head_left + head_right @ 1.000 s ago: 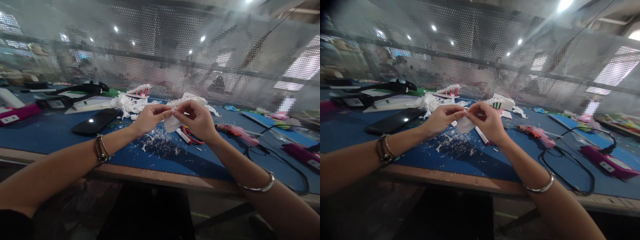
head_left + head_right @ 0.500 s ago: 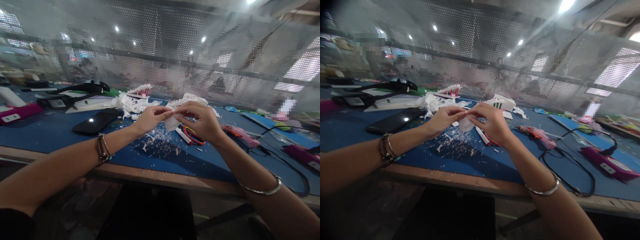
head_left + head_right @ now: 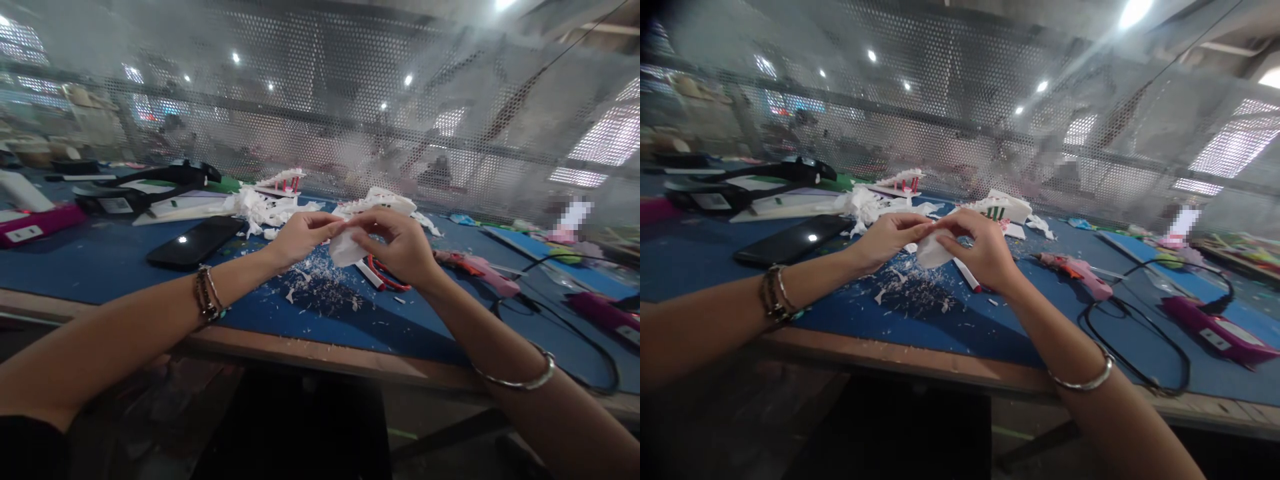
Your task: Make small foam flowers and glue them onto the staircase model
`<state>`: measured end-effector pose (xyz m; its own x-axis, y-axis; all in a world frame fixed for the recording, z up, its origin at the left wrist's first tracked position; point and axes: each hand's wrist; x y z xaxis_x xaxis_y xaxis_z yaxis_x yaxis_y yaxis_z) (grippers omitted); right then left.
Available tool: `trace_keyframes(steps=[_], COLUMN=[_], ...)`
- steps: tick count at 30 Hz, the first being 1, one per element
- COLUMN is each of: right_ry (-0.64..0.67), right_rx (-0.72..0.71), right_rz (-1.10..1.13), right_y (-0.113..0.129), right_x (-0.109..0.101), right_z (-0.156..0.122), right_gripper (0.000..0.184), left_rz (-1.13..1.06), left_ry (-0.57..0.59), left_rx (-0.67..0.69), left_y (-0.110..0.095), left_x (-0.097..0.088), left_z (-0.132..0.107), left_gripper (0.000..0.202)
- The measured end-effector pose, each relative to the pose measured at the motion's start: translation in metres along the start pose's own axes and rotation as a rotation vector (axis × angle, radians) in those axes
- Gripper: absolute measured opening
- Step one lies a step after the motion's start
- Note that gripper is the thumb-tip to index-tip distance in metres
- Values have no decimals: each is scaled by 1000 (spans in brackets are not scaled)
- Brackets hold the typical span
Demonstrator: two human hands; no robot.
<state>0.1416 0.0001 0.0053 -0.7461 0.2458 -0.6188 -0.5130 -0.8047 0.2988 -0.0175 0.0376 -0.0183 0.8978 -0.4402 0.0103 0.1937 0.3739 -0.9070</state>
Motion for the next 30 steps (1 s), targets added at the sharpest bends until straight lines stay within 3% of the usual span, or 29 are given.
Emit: trace_keyframes(steps=[9,22,30], right_ry=[-8,76,78], right_rx=[119,-125,-147], right_rz=[29,-278,-301], right_y=[-3,3,-1], right_x=[8,-6,-5], right_z=[-4,2,1], right_gripper=[12,16,8], left_rz=[54,69,139], left_ry=[9,38,91], left_rx=[-17,-18,10], left_y=[-1,4,5], left_x=[3,-1,-2], left_z=[-3,2,0], left_gripper=[16,17,19])
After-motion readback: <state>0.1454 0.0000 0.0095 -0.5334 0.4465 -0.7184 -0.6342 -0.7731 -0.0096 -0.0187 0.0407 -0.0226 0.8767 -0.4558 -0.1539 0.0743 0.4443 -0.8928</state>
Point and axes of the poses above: each hand's wrist, its own z-axis towards the middle knuckle, its own x-axis out of the palm, y = z × x, and after that the axes turned 2 degrees about -x, right-handed
